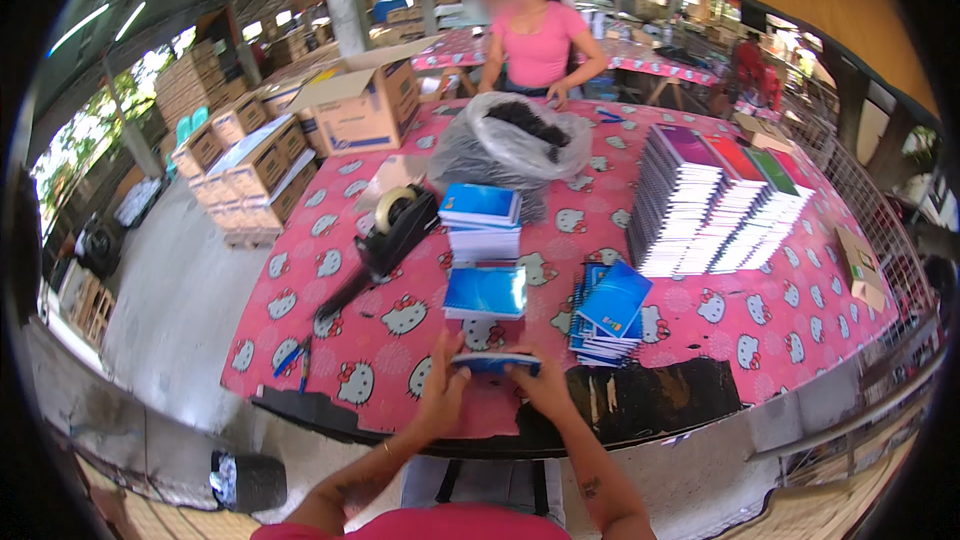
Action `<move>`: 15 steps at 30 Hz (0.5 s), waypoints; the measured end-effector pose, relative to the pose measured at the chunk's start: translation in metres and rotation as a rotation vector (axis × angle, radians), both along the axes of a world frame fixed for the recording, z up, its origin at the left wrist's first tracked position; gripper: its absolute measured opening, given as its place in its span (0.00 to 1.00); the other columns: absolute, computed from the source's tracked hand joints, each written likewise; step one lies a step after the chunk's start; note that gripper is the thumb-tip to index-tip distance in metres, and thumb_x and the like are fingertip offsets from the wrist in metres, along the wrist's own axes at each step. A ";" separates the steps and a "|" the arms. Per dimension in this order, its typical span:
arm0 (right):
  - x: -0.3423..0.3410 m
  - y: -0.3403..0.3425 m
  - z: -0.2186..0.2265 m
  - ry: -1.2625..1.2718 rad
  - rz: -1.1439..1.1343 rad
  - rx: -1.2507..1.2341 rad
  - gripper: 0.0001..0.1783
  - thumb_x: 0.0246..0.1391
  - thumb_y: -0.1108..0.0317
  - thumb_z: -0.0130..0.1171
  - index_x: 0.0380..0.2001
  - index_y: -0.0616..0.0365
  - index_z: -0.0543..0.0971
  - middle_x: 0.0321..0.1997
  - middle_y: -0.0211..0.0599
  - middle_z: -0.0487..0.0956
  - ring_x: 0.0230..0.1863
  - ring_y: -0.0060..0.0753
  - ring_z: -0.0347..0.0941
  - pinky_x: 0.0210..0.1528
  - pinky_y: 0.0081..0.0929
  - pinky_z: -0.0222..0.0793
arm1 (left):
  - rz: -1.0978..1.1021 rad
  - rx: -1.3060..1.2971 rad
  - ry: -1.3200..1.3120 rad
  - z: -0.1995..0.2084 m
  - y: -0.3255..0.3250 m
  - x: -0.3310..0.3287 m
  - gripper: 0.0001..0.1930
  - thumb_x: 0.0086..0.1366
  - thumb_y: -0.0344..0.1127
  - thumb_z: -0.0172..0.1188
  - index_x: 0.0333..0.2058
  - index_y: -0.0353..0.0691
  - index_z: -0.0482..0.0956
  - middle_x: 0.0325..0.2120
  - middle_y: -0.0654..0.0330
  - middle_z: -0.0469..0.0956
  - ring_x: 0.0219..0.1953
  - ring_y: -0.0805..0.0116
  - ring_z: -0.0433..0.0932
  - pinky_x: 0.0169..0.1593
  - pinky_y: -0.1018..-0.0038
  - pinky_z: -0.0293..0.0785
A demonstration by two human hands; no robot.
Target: The person repeatedly picks up blue spiral-bound notebooks from a table, aligns them, and places them into a growing stack. The person handles the notebooks one at a time throughout the clip.
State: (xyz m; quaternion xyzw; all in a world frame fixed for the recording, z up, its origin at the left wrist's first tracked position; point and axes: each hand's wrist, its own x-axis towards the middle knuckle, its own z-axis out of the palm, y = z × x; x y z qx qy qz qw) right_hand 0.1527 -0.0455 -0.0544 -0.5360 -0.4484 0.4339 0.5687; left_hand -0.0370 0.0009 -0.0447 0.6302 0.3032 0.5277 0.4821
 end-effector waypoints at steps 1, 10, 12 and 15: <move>0.004 -0.004 0.006 0.056 -0.004 -0.102 0.16 0.56 0.74 0.66 0.47 0.60 0.78 0.37 0.31 0.80 0.31 0.19 0.76 0.30 0.18 0.75 | -0.051 -0.093 -0.133 -0.002 0.011 -0.003 0.32 0.65 0.30 0.58 0.66 0.33 0.60 0.63 0.36 0.63 0.64 0.36 0.64 0.67 0.55 0.60; -0.006 -0.013 0.021 0.111 -0.077 0.089 0.13 0.55 0.75 0.66 0.45 0.60 0.80 0.37 0.29 0.80 0.35 0.17 0.76 0.32 0.16 0.75 | 0.697 0.520 1.193 -0.024 0.205 -0.141 0.17 0.62 0.35 0.60 0.49 0.36 0.78 0.43 0.48 0.76 0.48 0.49 0.73 0.51 0.59 0.72; -0.008 -0.014 0.024 0.109 -0.081 0.125 0.14 0.55 0.75 0.66 0.46 0.60 0.81 0.38 0.30 0.80 0.37 0.17 0.75 0.33 0.16 0.74 | 0.682 0.522 1.275 -0.032 0.207 -0.148 0.14 0.63 0.36 0.60 0.45 0.37 0.78 0.42 0.50 0.76 0.48 0.50 0.73 0.50 0.59 0.72; 0.009 -0.014 0.000 -0.013 0.050 0.044 0.16 0.56 0.75 0.65 0.49 0.59 0.81 0.39 0.29 0.80 0.37 0.17 0.74 0.34 0.17 0.74 | 0.703 0.609 1.203 -0.025 0.192 -0.125 0.12 0.64 0.38 0.59 0.43 0.38 0.78 0.41 0.52 0.76 0.48 0.51 0.73 0.49 0.59 0.72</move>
